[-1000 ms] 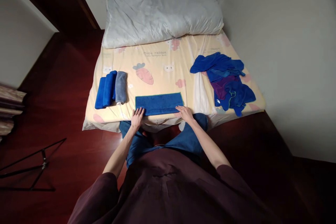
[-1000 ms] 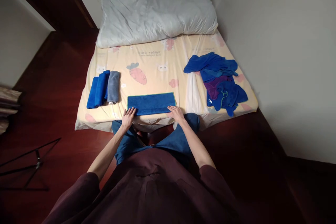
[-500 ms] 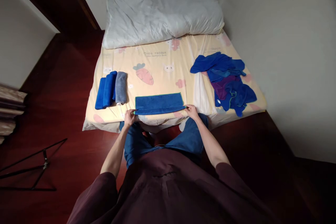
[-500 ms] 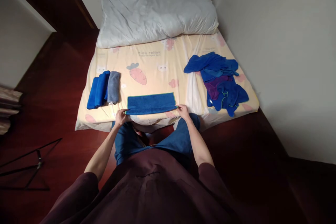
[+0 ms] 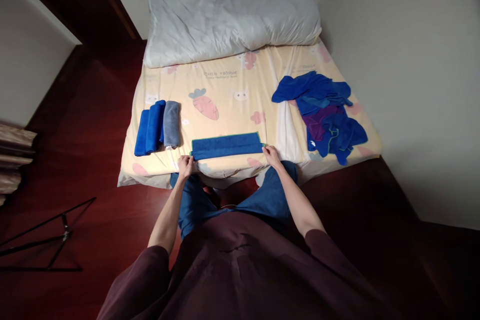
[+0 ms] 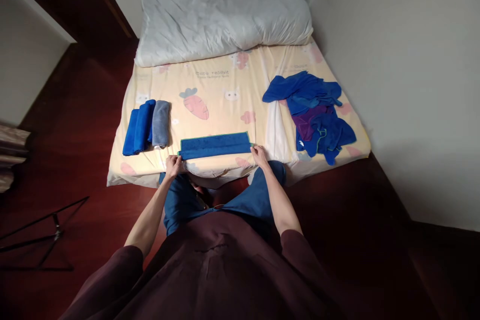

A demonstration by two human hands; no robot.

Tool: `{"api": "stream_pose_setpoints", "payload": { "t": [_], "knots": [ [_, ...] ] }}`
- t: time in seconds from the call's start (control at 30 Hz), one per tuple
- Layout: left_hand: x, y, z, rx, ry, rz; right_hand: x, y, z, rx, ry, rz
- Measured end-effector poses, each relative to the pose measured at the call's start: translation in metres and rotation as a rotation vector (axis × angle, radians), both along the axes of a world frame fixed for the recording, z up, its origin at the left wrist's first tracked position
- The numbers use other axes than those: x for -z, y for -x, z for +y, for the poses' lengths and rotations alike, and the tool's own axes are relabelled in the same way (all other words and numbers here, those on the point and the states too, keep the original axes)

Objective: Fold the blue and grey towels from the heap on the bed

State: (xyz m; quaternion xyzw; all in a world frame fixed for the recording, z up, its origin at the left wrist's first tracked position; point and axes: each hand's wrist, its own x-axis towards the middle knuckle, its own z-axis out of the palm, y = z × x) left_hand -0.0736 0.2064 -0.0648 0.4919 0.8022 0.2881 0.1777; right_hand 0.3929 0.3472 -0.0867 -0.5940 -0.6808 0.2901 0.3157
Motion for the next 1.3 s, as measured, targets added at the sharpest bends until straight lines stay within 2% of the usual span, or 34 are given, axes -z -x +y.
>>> {"api": "stream_pose_setpoints", "payload": {
  "t": [0.57,0.8,1.03,1.17,1.3],
  "knots": [
    [0.001,-0.007,0.005,-0.039,0.011,0.061,0.006,0.020,0.016,0.120,0.015,-0.007],
    [-0.002,-0.012,0.005,-0.095,0.028,0.018,-0.001,0.023,0.015,0.140,0.095,-0.093],
    [-0.003,-0.014,0.002,-0.117,-0.004,-0.024,-0.001,0.022,0.012,0.123,0.080,0.023],
    [-0.004,-0.015,0.008,-0.148,0.004,-0.036,0.000,0.027,0.017,0.173,0.071,-0.016],
    [-0.011,-0.019,0.011,-0.180,0.066,-0.022,-0.006,0.030,0.016,0.222,0.067,-0.095]
  ]
}}
